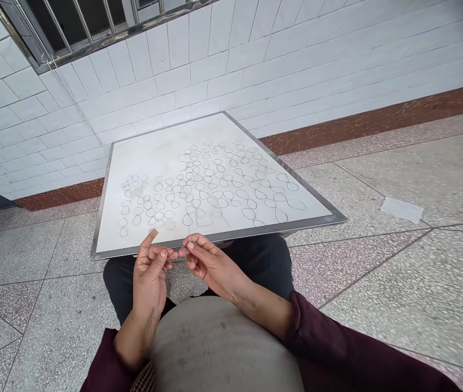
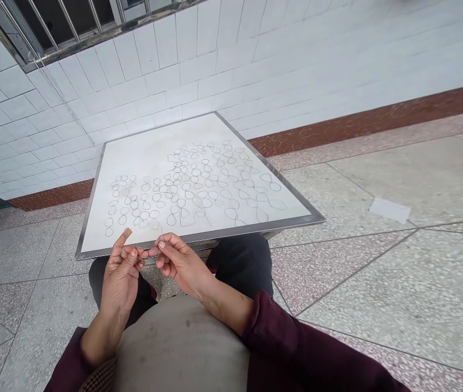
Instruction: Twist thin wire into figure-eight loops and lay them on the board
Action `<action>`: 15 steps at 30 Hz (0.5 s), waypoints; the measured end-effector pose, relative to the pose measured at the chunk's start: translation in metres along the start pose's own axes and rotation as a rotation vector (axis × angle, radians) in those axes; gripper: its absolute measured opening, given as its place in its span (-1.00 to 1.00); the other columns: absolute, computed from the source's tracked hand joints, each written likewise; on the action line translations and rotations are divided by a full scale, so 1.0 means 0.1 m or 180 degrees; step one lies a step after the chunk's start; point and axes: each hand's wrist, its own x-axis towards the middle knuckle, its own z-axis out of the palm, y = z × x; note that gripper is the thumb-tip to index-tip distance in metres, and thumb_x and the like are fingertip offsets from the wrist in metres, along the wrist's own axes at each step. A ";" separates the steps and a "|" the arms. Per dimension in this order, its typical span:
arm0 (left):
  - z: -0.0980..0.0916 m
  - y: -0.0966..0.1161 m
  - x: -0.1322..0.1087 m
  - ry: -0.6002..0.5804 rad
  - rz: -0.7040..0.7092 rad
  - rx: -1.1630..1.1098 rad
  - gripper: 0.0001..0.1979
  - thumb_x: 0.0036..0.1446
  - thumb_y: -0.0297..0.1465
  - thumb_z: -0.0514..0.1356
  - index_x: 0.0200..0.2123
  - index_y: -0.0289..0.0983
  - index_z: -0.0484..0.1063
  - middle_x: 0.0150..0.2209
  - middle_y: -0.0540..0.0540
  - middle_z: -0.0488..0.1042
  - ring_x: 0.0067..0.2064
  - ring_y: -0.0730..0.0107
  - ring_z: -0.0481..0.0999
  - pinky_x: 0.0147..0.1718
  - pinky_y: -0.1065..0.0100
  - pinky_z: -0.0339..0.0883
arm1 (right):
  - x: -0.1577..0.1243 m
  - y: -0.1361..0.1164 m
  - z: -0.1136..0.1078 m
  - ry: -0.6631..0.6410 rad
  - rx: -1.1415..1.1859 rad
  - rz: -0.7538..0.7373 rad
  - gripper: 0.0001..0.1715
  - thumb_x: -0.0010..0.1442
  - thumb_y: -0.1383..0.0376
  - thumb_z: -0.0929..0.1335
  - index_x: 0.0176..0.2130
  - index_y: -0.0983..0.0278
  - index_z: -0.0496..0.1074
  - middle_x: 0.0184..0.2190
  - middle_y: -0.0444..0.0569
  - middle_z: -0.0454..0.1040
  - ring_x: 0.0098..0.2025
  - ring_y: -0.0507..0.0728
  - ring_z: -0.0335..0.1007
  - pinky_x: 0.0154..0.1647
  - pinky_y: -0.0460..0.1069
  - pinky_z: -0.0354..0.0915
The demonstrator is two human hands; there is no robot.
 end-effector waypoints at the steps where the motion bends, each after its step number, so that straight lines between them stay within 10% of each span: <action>1: 0.01 0.02 0.00 -0.0026 -0.0057 -0.0045 -0.44 0.05 -0.37 0.39 0.14 -0.18 0.39 -0.43 0.07 0.48 -0.32 0.48 0.53 -0.36 0.45 0.27 | 0.00 -0.01 0.00 -0.0032 0.0103 0.0028 -0.64 0.10 0.08 0.49 -0.26 0.23 0.37 -0.37 -0.15 0.43 -0.50 -0.08 0.19 -0.55 -0.16 0.09; 15: -0.01 0.21 -0.14 -0.0556 -0.0428 0.0314 -0.39 0.06 -0.39 0.37 0.19 -0.20 0.32 -0.45 0.05 0.50 -0.37 0.40 0.56 -0.37 0.39 0.26 | -0.14 -0.13 -0.09 -0.0638 -0.0320 0.0018 -0.65 0.20 0.07 0.42 -0.07 0.18 0.46 -0.55 -0.22 0.31 -0.58 -0.06 -0.03 -0.62 -0.12 -0.15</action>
